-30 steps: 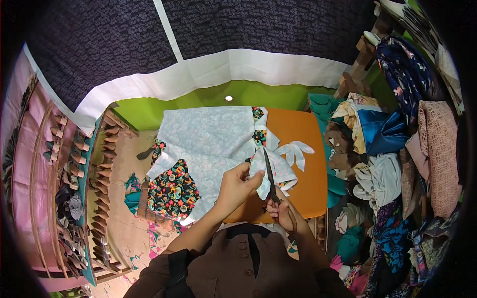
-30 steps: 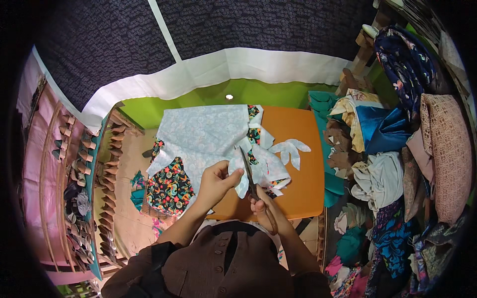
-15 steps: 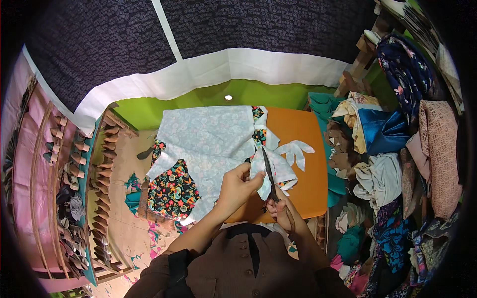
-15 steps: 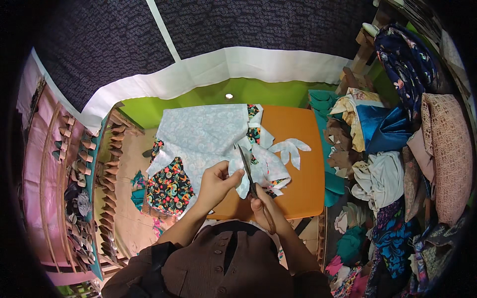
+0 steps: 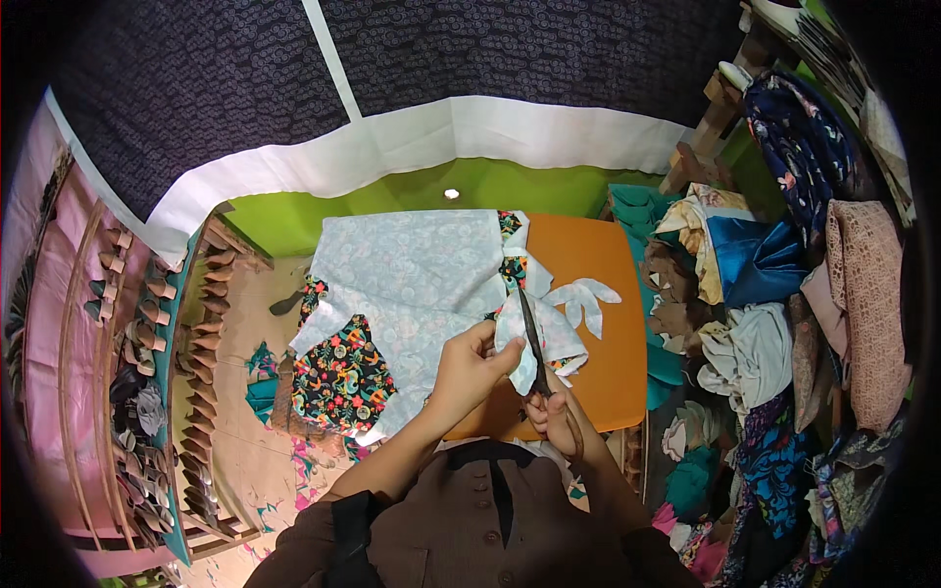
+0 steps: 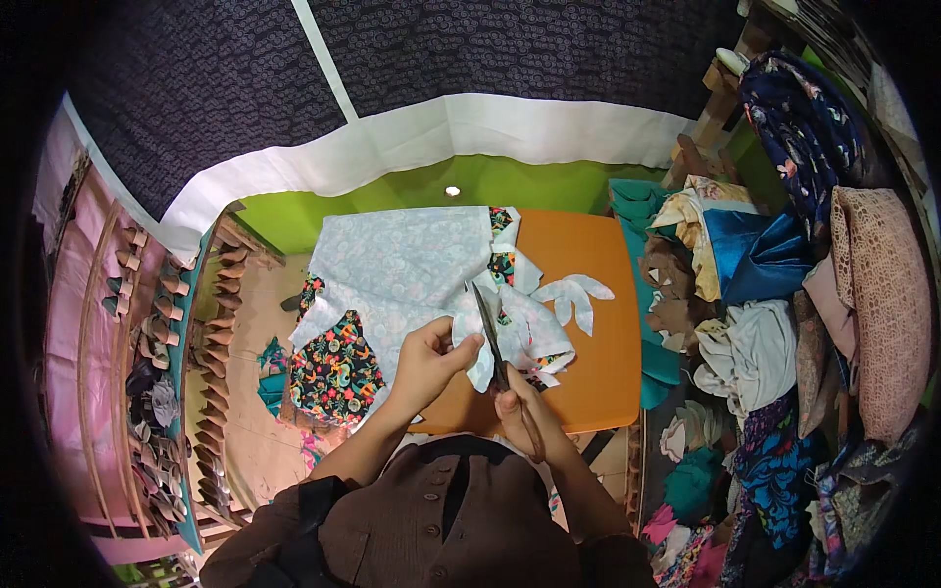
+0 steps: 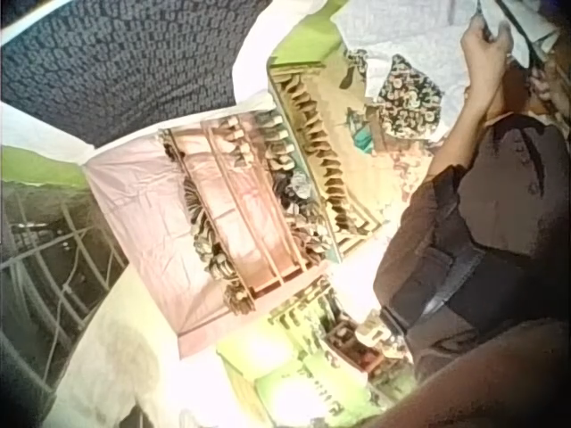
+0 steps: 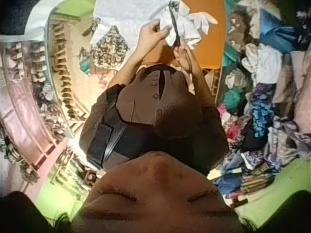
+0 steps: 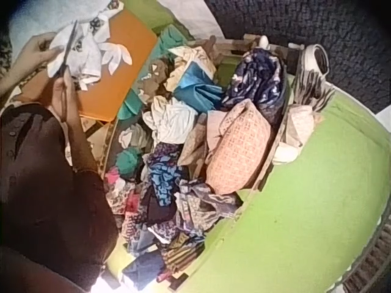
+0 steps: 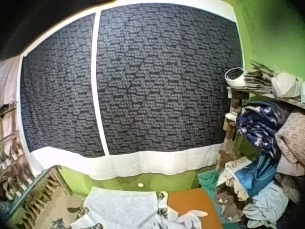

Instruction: Cut pieces of floral patterned fabric using scissors.

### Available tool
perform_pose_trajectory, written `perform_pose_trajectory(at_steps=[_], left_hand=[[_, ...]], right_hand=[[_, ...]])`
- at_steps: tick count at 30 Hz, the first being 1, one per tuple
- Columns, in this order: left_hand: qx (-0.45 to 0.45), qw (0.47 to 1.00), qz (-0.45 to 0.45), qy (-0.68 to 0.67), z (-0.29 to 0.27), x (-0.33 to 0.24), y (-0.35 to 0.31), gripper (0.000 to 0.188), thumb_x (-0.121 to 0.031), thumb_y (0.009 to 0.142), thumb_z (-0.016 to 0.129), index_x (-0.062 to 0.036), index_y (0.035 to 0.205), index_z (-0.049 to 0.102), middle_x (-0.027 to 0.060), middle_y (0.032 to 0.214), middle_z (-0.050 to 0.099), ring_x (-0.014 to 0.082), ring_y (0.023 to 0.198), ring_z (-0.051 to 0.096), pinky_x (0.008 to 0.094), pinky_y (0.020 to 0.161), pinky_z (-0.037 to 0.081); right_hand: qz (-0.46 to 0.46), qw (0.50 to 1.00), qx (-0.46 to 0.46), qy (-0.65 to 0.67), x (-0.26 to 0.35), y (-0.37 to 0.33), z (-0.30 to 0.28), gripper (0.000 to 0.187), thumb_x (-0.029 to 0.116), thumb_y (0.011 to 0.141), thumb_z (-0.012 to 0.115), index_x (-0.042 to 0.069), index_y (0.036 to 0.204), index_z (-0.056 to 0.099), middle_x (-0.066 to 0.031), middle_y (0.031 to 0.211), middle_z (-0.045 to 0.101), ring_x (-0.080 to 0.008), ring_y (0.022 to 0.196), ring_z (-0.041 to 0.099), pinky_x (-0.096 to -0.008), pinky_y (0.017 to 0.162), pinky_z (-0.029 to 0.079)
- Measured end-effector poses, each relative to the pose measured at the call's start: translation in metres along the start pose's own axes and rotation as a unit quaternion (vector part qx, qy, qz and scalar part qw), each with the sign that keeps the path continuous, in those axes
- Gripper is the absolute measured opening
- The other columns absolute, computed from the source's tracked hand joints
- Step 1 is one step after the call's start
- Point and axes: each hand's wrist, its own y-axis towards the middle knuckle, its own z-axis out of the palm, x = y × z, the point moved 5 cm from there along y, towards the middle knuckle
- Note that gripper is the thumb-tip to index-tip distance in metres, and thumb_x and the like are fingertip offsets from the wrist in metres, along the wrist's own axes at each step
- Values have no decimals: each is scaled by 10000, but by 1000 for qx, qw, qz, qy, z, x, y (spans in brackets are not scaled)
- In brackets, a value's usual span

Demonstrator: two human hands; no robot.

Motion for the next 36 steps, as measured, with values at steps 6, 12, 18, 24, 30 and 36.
perform_pose_trajectory(at_steps=[6,12,18,24,30,36], left_hand=[[20,999,0,-47,0,-1,-2,121,-98,791,574,-33,716,505,-35,608,489,10,543,402,175,462,295],[44,988,6,-150,7,0,-5,77,-72,809,546,-21,836,495,-14,707,522,24,623,456,174,541,357],[12,992,118,30,-2,4,1,128,-130,808,561,-18,856,526,-9,667,501,25,586,410,177,512,328],[14,999,29,-16,2,-2,-4,151,-143,829,544,-1,870,513,-7,672,504,26,568,400,183,477,301],[-23,997,55,-50,1,3,-8,162,-153,830,543,2,874,530,-18,663,517,21,582,430,176,511,346],[-23,993,25,-113,7,3,-12,162,-121,824,543,6,919,510,-14,706,514,18,603,432,163,527,354]], right_hand=[[-37,999,-22,13,12,1,2,695,707,694,329,74,979,359,47,696,310,-31,544,250,-160,459,219],[-2,999,-7,47,6,0,-4,775,707,679,380,50,1091,347,33,790,321,-36,622,279,-145,530,248],[-64,993,-4,-96,13,3,-8,771,701,700,354,24,1067,365,13,786,309,-55,629,285,-152,537,268],[-57,997,5,-51,17,-1,-5,790,681,721,345,11,1140,330,2,788,332,-66,636,301,-166,546,294],[-29,996,-15,-83,6,-2,-5,794,656,735,358,15,1199,289,-5,791,353,-67,644,318,-165,555,308],[-50,998,2,-22,0,-1,-3,799,632,754,359,11,1245,253,0,770,357,-67,642,315,-168,563,314]])
